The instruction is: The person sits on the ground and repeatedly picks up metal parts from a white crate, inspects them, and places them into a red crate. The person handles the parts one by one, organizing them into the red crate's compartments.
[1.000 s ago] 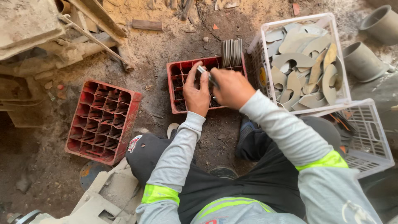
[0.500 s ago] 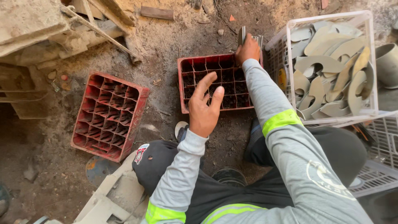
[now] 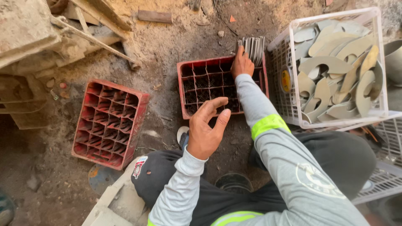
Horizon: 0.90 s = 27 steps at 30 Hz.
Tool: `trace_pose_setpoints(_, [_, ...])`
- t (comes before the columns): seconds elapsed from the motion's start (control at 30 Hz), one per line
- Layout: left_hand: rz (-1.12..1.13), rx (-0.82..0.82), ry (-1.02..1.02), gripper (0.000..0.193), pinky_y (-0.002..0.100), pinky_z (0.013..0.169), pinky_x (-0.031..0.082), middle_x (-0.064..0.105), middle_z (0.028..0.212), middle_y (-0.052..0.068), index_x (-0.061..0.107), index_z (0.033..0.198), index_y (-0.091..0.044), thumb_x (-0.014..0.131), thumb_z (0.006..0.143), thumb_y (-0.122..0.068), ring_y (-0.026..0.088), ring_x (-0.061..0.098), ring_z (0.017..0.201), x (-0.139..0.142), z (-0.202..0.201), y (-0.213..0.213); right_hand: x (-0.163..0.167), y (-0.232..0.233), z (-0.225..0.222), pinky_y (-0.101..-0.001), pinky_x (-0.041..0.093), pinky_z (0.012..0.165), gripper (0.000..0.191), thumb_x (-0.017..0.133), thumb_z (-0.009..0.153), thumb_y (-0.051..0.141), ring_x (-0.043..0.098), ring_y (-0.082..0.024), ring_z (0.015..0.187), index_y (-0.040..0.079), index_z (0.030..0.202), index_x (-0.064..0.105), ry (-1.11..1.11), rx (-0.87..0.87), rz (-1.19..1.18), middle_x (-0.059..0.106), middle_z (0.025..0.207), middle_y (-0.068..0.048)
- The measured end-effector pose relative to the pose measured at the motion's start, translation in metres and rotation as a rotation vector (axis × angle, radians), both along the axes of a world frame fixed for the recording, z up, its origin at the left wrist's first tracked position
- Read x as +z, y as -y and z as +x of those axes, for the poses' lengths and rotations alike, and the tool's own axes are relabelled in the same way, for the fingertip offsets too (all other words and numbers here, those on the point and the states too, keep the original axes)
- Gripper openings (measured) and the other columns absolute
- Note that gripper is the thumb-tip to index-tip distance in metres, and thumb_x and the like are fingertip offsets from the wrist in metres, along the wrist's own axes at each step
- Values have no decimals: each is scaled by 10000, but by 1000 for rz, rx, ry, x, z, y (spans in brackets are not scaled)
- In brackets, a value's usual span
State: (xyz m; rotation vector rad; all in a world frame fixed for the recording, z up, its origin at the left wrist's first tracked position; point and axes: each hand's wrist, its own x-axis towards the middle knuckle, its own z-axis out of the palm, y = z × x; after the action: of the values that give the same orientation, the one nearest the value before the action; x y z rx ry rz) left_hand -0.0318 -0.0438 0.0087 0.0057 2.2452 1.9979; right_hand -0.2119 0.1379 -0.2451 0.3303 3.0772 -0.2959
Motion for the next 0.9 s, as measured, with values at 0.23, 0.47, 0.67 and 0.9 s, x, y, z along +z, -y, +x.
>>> trace_pose_setpoints(0.23, [89,-3,62,309,329,936,606,752,1106,114,695,1227,7,691,1003,-205,204,746,1045,-8,5,-3,32,-26,-20,-564,539,648,782,674,939,214,687,-472,731,10,1547,227,59,95,-72,702,841,-276])
trace_pose_setpoints(0.47, [126,52,53,247,247,755,561,724,1006,61,710,1181,10,697,1002,-160,112,679,883,-14,12,-4,149,-161,-13,-557,541,746,457,729,983,317,683,-476,854,44,1310,563,-110,474,14,729,907,-255])
trace_pose_setpoints(0.67, [90,47,-28,238,219,796,572,708,1027,31,694,1205,9,687,1016,-135,80,675,916,-23,21,-8,160,-327,127,-517,560,782,357,732,996,321,708,-428,841,16,1169,664,-180,109,-195,727,904,-208])
trace_pose_setpoints(0.9, [-108,-21,-53,252,240,778,560,733,1004,46,701,1202,6,685,1007,-154,92,687,883,-25,23,-28,82,-314,246,-601,419,953,564,834,774,534,543,-463,1161,58,1068,758,-83,-344,2,636,1176,-263])
